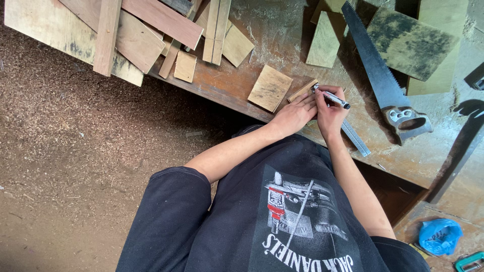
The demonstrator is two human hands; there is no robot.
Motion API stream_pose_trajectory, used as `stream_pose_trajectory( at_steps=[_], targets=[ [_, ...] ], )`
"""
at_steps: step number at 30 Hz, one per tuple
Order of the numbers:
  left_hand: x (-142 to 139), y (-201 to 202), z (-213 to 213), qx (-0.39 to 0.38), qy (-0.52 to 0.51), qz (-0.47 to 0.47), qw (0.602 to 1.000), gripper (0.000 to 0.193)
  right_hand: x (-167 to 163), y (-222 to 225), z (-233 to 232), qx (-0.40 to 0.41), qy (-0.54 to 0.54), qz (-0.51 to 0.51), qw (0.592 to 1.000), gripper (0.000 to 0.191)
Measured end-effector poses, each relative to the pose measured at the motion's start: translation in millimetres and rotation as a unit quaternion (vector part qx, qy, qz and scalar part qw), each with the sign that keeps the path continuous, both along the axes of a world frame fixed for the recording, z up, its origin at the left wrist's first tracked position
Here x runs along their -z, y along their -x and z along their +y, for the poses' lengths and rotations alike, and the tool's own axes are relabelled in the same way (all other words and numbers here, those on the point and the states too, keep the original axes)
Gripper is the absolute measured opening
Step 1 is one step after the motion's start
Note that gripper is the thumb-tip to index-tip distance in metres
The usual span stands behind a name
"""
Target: The person measures a small wood piece with a steel ruler, marks it with a marker, then aligns several wood pieces together and hammers nails into them to assemble a small wooden box on the workbench.
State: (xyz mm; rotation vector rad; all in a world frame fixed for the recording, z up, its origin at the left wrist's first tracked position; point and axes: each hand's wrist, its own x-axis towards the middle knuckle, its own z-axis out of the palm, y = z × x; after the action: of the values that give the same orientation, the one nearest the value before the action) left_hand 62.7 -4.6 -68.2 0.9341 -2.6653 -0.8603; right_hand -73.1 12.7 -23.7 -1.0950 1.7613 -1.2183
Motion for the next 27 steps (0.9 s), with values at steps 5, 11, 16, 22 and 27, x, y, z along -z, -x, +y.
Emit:
stream_pose_trajectory(
  at_steps=[5,11,16,22,27],
  targets=[
    [-2.6,-0.1,0.0,0.001,-0.006,-0.003,1.0,0.043,4.4,0.9,2.5,0.02,-0.009,-0.024,0.999,0.011],
    [-14.5,-1.1,-2.8,-0.009,-0.032,0.023,0.999,0.04,15.2,10.7,5.9,0.057,0.021,-0.1,0.993,0.016],
    [-27.8,2.2,-6.1,-0.025,-0.018,0.058,0.998,0.041,16.4,22.0,13.9,0.085,0.008,-0.186,0.979,0.015],
    [-53.4,25.2,-16.0,-0.074,-0.049,0.154,0.984,0.028,5.1,48.8,25.5,0.098,0.07,-0.243,0.963,0.018],
    [-80.8,64.4,-22.5,-0.107,-0.148,0.184,0.966,0.024,-12.1,89.2,47.8,0.157,0.088,-0.315,0.932,0.017]
  ],
)
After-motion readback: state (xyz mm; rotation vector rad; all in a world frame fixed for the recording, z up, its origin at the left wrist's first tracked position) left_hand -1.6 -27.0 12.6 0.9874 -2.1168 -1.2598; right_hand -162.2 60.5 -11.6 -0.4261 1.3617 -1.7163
